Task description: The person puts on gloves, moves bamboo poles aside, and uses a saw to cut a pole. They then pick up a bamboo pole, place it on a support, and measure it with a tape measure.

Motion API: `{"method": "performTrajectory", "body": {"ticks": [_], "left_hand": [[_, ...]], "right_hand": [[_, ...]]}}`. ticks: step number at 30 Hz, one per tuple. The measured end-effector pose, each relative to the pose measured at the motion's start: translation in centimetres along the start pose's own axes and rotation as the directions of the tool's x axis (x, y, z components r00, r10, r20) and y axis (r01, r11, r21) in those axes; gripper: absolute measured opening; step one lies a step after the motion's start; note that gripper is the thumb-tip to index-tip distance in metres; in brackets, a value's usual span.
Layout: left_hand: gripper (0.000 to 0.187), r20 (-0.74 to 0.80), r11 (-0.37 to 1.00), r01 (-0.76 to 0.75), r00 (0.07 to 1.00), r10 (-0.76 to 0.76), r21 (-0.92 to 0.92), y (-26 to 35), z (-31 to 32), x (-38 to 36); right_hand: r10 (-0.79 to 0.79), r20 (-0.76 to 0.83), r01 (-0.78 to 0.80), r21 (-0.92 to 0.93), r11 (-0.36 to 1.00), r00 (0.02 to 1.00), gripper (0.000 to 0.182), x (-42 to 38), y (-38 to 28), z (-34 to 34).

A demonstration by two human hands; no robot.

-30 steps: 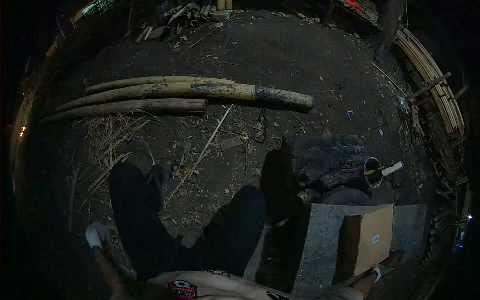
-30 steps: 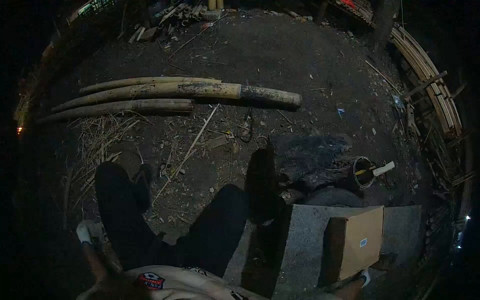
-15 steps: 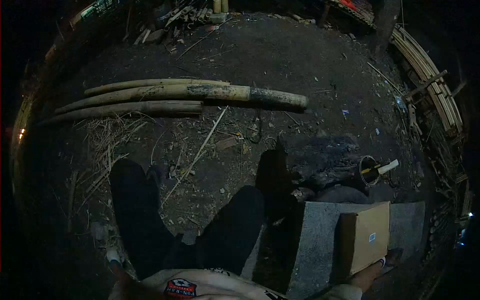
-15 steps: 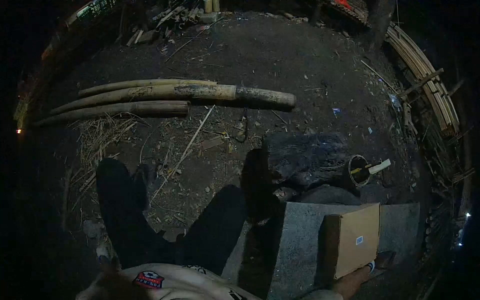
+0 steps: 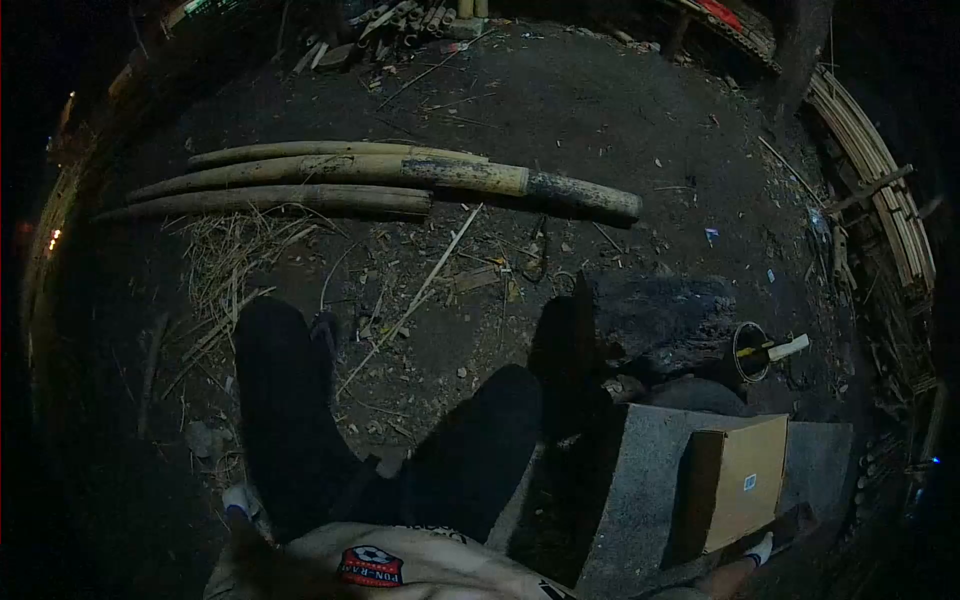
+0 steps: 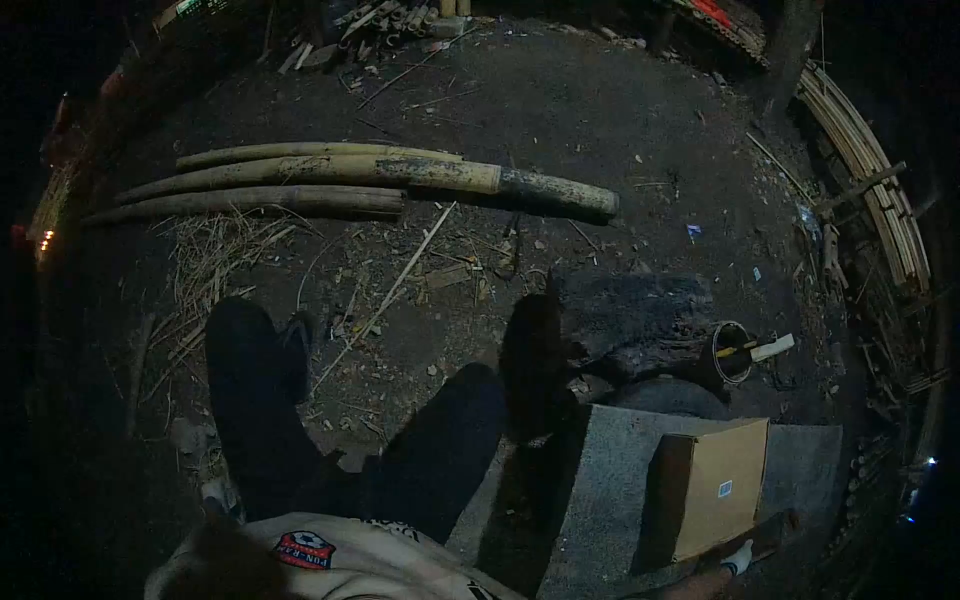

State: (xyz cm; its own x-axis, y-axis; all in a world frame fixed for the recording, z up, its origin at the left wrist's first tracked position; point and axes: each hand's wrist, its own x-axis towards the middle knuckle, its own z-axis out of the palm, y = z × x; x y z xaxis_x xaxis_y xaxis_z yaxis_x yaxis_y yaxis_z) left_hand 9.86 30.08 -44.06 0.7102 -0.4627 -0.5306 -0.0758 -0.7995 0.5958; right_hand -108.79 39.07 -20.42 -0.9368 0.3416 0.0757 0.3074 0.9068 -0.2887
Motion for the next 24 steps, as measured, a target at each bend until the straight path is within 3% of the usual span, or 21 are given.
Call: {"method": "performTrajectory", "body": {"ticks": [1,2,3,4,5,7,9,10,11,12,13,14,15,16,17,19,20,21,23,24], "left_hand": [[0.021,-0.003,1.000,0.000,1.000,0.000,-0.003,1.1,0.0,0.3],[0.021,-0.024,0.715,-0.184,0.962,0.271,0.674,2.2,0.1,0.8],[0.021,0.142,0.023,-0.173,0.874,0.465,0.985,3.2,0.0,1.1],[0.020,0.172,0.030,-0.213,0.861,0.479,0.977,1.4,-1.3,4.2],[0.020,0.202,0.037,-0.252,0.847,0.492,0.967,4.0,-1.5,3.6],[0.024,0.070,0.174,-0.148,0.920,0.386,0.974,8.4,-1.4,5.9],[0.028,0.034,0.277,-0.244,0.804,0.594,0.929,11.3,-1.7,10.6],[0.031,-0.102,0.675,-0.509,0.754,0.649,0.534,15.3,-0.7,10.0],[0.037,-0.254,0.758,-0.649,0.745,0.617,-0.062,20.0,0.7,9.6],[0.041,-0.254,0.837,-0.485,0.868,0.427,-0.252,31.6,3.8,-1.9],[0.047,-0.263,0.674,-0.733,0.670,0.694,-0.088,34.1,4.1,1.0],[0.051,-0.267,0.623,-0.758,0.652,0.710,-0.193,40.8,6.4,-4.2],[0.053,-0.200,0.576,-0.702,0.690,0.696,-0.418,46.1,8.4,-8.4],[0.053,-0.167,0.523,-0.731,0.638,0.751,-0.439,50.7,10.4,-11.7],[0.054,-0.150,0.349,-0.777,0.488,0.860,-0.523,54.7,13.3,-16.1],[0.065,0.052,0.264,-0.765,0.289,0.956,-0.588,59.9,17.8,-21.1],[0.077,0.179,0.279,-0.697,0.214,0.960,-0.660,62.2,20.0,-24.5],[0.089,0.248,0.279,-0.790,0.166,0.954,-0.546,63.7,21.8,-27.0],[0.098,0.296,0.240,-0.843,0.101,0.950,-0.481,64.3,25.6,-28.9],[0.095,0.244,0.028,-0.918,-0.075,0.967,-0.396,64.0,27.4,-29.1]], "right_hand": [[-0.006,-0.014,0.006,0.000,1.000,1.000,0.061,-0.1,0.4,-0.4],[-0.015,-0.028,0.015,0.000,1.000,0.999,0.061,0.0,0.7,-1.0],[-0.031,-0.053,0.031,0.000,1.000,0.998,0.061,0.2,1.2,-1.7],[-0.053,-0.081,0.054,0.004,0.999,0.995,0.061,0.2,1.6,-2.5],[-0.080,-0.116,0.080,0.002,0.997,0.990,0.061,0.5,2.1,-3.5],[-0.153,-0.208,0.157,0.005,0.988,0.966,0.061,0.4,2.9,-6.0],[-0.265,-0.313,0.283,0.010,0.959,0.912,0.061,0.2,3.1,-9.3],[-0.326,-0.370,0.354,0.011,0.935,0.870,0.061,-0.2,3.3,-11.2],[-0.383,-0.414,0.427,0.015,0.904,0.826,0.061,-0.6,2.9,-13.4],[-0.423,-0.440,0.482,0.028,0.876,0.793,0.061,-2.0,2.3,-14.8],[-0.458,-0.442,0.531,0.052,0.846,0.772,0.060,-6.7,-0.1,-17.2],[-0.492,-0.443,0.578,0.075,0.813,0.749,0.059,-11.3,-2.5,-19.7],[-0.525,-0.444,0.622,0.099,0.777,0.726,0.058,-16.0,-4.9,-22.1],[-0.594,-0.457,0.711,0.133,0.690,0.662,0.056,-20.0,-7.3,-23.1],[-0.654,-0.472,0.788,0.164,0.593,0.591,0.053,-22.2,-8.4,-23.9],[-0.816,-0.389,0.903,0.224,0.366,0.427,0.055,-19.3,-8.6,-22.1],[-0.882,-0.395,0.934,0.336,0.121,0.256,0.045,-19.8,-8.7,-20.2],[-0.903,-0.423,0.892,0.433,-0.130,0.074,0.038,-24.4,-11.1,-19.1],[-0.947,-0.265,0.922,0.291,-0.256,-0.179,0.034,-32.6,-15.7,-17.4],[-0.883,-0.325,0.930,0.027,-0.368,-0.340,0.020,-39.1,-19.3,-17.5]]}}
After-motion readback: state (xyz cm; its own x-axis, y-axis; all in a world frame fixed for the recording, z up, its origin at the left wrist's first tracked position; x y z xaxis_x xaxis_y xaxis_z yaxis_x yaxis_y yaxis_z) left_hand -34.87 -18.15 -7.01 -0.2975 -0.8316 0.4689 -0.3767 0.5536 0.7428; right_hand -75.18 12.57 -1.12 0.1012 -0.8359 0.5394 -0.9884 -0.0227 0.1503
